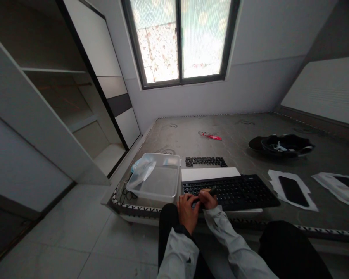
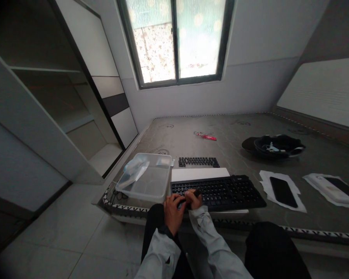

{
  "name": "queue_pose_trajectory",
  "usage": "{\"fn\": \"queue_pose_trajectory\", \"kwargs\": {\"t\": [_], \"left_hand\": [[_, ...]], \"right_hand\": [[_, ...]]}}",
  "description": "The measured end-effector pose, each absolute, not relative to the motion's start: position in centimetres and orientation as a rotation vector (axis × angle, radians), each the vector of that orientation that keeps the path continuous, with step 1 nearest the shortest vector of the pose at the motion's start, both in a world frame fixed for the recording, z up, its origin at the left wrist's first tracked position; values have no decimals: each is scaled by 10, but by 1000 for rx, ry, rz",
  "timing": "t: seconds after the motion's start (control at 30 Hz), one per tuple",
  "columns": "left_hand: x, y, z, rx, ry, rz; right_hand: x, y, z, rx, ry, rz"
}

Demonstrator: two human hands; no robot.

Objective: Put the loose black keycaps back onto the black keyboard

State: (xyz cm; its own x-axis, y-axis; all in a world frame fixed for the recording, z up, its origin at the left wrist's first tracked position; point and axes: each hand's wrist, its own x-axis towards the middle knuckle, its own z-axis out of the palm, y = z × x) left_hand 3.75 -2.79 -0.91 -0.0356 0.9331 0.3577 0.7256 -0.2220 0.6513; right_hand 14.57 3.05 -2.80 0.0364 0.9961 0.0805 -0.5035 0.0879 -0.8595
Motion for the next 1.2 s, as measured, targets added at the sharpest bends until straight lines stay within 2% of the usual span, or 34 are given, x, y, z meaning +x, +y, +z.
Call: {"fn": "queue_pose_trajectory", "kwargs": {"t": [0.23, 0.4, 0.57, 0.77, 0.93, 1.2], "left_hand": [[36, -26, -13, 1861, 1666, 1273], [35, -25, -13, 1752, 1711, 1357], [36, -25, -7, 1801, 1699, 1393], [37, -25, -9, 1796, 1665, 1359], [37, -26, -12, 1745, 1661, 1325], [32, -25, -13, 1738, 1729, 1304]], "right_hand": [[181, 37, 3, -636, -786, 1194], [230, 43, 23, -851, -991, 955], [274, 35, 16, -1294, -1594, 358], [290, 25, -12, -1372, -1968, -81], [285, 21, -18, -1303, -2084, -236], [297, 18, -15, -1265, -2047, -277]]}}
